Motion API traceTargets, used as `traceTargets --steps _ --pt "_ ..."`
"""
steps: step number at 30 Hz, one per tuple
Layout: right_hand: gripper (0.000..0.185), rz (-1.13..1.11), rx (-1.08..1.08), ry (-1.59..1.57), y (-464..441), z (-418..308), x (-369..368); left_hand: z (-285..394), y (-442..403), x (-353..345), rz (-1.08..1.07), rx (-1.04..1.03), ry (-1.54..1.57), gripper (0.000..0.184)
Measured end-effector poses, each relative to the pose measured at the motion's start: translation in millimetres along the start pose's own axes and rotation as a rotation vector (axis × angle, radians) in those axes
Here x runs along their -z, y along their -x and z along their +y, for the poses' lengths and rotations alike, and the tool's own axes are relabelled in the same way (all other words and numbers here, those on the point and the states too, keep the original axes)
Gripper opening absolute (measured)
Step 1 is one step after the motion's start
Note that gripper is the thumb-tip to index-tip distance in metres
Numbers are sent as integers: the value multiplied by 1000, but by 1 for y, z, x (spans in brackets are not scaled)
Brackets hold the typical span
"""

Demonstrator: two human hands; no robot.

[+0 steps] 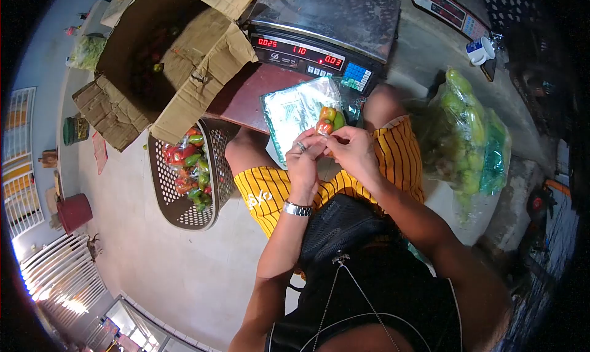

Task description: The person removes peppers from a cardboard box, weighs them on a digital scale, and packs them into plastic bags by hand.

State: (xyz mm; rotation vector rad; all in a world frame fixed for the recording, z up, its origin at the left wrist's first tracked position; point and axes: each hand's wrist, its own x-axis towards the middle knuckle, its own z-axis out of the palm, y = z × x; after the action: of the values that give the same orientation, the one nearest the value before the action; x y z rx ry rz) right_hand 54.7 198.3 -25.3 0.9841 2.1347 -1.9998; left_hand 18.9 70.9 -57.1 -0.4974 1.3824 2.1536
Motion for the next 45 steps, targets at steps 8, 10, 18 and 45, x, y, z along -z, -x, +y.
traceTargets --steps 8,10,18,45 --pt "30 36 263 536 -14 5 -1 6 1 3 4 -274 -594 11" --pt "27 44 365 663 -16 3 1 7 1 4 -15 -339 -683 9" --pt "17 15 714 604 -32 8 43 5 -8 8 -52 -403 -677 9" --pt "13 -216 792 339 -14 -18 26 11 -5 13 -127 -349 -660 12"
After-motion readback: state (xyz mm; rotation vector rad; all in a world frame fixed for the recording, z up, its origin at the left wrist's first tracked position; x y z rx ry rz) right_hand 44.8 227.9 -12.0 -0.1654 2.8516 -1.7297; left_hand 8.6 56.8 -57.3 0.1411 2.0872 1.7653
